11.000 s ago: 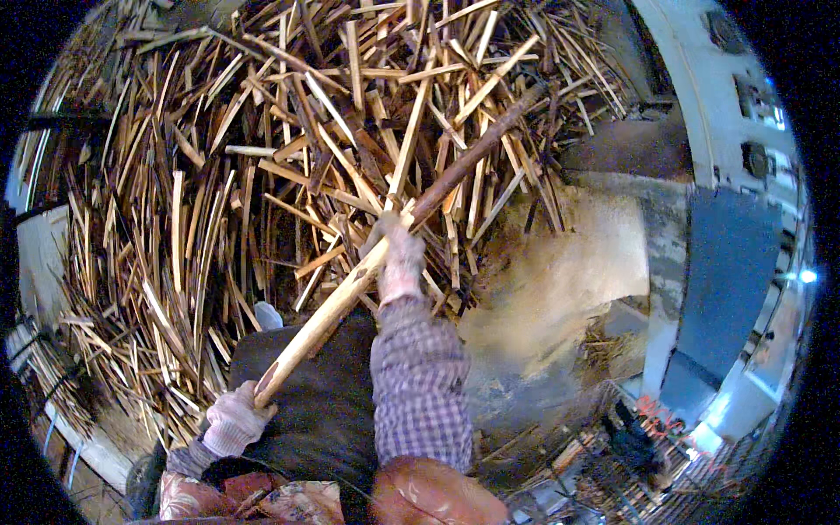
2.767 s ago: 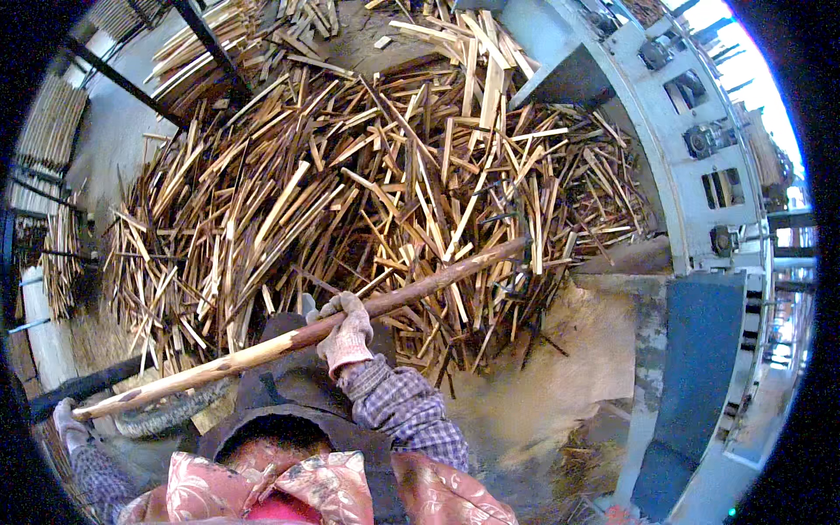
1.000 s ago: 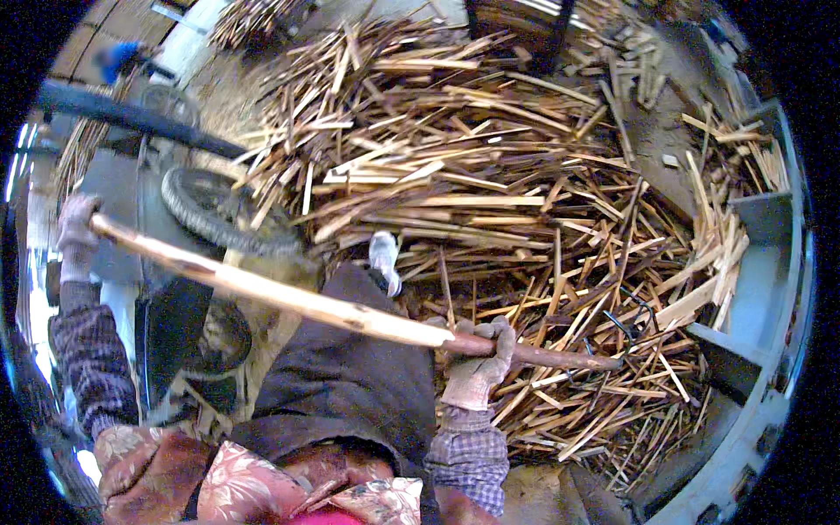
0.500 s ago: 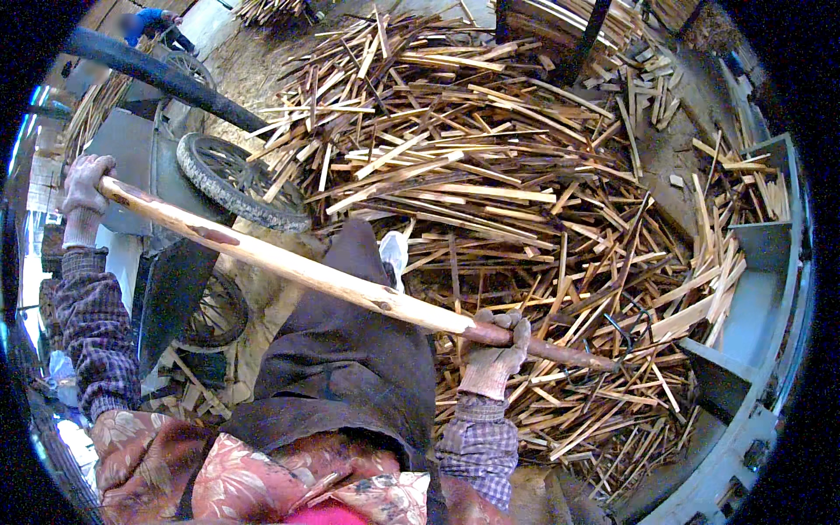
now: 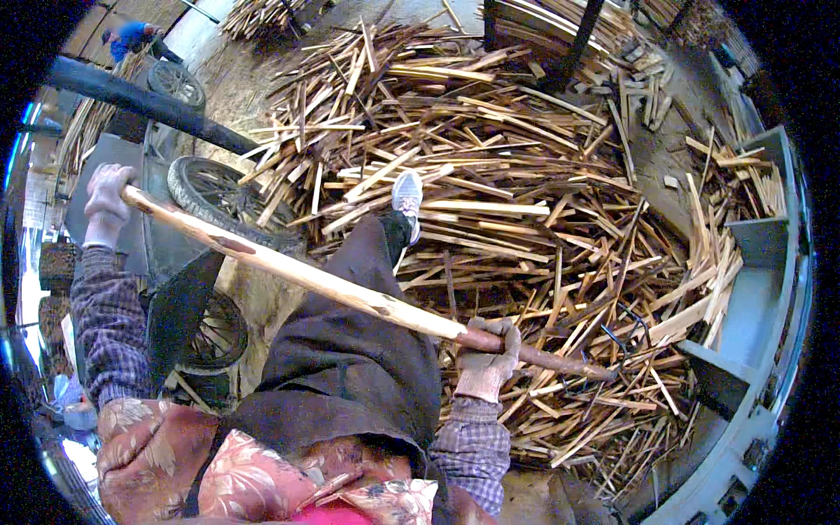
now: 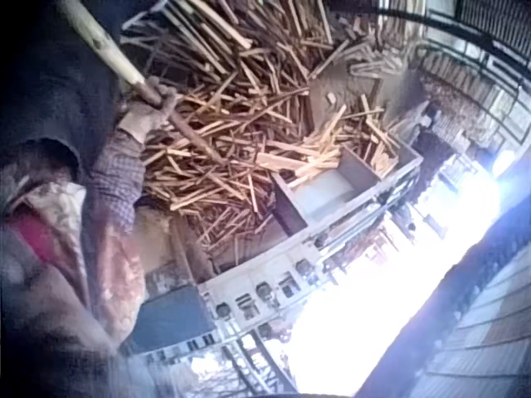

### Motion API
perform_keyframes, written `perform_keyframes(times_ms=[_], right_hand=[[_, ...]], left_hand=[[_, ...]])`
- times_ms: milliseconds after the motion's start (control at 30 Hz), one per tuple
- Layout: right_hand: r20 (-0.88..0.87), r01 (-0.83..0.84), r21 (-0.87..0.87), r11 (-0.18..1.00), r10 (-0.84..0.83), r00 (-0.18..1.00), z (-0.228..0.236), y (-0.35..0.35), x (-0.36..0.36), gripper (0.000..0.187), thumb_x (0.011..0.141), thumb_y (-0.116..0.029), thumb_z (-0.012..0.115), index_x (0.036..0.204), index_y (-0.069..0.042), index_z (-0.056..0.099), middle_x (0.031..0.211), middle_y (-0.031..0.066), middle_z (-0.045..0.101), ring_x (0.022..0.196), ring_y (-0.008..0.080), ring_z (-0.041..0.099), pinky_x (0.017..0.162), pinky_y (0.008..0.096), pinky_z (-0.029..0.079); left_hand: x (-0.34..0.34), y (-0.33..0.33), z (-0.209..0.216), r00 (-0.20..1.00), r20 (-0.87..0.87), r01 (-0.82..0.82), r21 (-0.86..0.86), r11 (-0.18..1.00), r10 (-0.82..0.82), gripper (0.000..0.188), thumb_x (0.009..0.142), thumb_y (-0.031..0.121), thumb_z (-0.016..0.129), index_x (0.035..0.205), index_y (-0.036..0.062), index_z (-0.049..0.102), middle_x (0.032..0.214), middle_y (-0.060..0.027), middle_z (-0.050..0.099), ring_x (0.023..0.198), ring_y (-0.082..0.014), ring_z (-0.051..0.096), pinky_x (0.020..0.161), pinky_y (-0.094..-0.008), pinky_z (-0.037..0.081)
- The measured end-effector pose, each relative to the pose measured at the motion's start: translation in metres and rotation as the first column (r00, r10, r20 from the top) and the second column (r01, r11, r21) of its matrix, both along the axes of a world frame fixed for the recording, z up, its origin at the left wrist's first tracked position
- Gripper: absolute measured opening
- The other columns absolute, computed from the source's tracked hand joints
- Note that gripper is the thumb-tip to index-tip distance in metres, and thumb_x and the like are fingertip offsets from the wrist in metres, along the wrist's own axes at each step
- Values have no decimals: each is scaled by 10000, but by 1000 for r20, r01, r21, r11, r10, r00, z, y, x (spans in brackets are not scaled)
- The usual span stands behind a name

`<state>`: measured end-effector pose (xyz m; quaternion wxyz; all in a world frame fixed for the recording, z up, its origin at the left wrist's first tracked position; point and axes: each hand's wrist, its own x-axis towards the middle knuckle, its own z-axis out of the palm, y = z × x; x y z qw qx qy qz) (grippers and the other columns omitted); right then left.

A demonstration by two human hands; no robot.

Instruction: The person uses a pitchfork to gather and lift a large pile of thin wooden sticks from the floor. They then move to a metal cart and use a shovel to transfer the sticks into the cart, organizing the material in a workshop setting.

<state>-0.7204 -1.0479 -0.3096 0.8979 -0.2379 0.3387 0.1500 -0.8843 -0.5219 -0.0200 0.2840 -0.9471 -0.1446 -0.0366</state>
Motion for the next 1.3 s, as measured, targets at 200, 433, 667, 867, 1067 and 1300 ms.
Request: perform_keyframes(times_ms=[200,433,667,867,1067,1300], right_hand=[[-114,2,-26,1000,-5,994,-15,39,14,166,821,-245,543,758,-94,513,649,13,541,643,213,545,714,371,486],[-385,-196,-221,955,99,918,-16,83,63,240,824,-254,511,630,-134,435,591,-9,493,546,167,485,575,319,466],[-348,-278,-412,868,132,928,92,178,135,220,775,-289,571,662,-125,477,624,10,498,617,180,500,586,331,445],[-335,-255,-386,887,123,934,102,224,198,248,743,-280,607,612,-132,456,590,4,504,568,167,489,595,332,446],[-460,-371,-351,859,187,868,122,282,236,199,723,-216,584,609,-126,449,582,4,481,554,189,504,593,337,465],[-441,-474,-183,861,359,822,101,308,276,162,735,-222,584,625,-124,516,643,18,552,670,249,563,660,412,471]], left_hand=[[10,62,-46,863,-257,-413,135,901,434,185,584,113,667,737,190,599,821,-8,580,929,-195,539,858,-304,405],[77,140,-98,736,-487,-497,81,864,470,347,489,138,712,817,221,639,877,-20,601,971,-212,535,874,-306,399],[106,242,-78,451,-784,-617,72,784,427,368,431,159,669,791,231,673,846,-39,627,928,-229,575,833,-313,429],[131,263,-59,551,-711,-642,-26,767,437,308,470,165,642,770,234,649,830,-21,623,919,-211,576,857,-297,391],[171,287,29,483,-746,-610,88,787,458,184,525,210,665,708,225,655,761,-8,632,849,-194,597,777,-298,441],[212,307,96,754,-517,-486,-25,874,405,237,427,189,690,631,179,567,709,-32,581,784,-244,561,727,-337,428]])
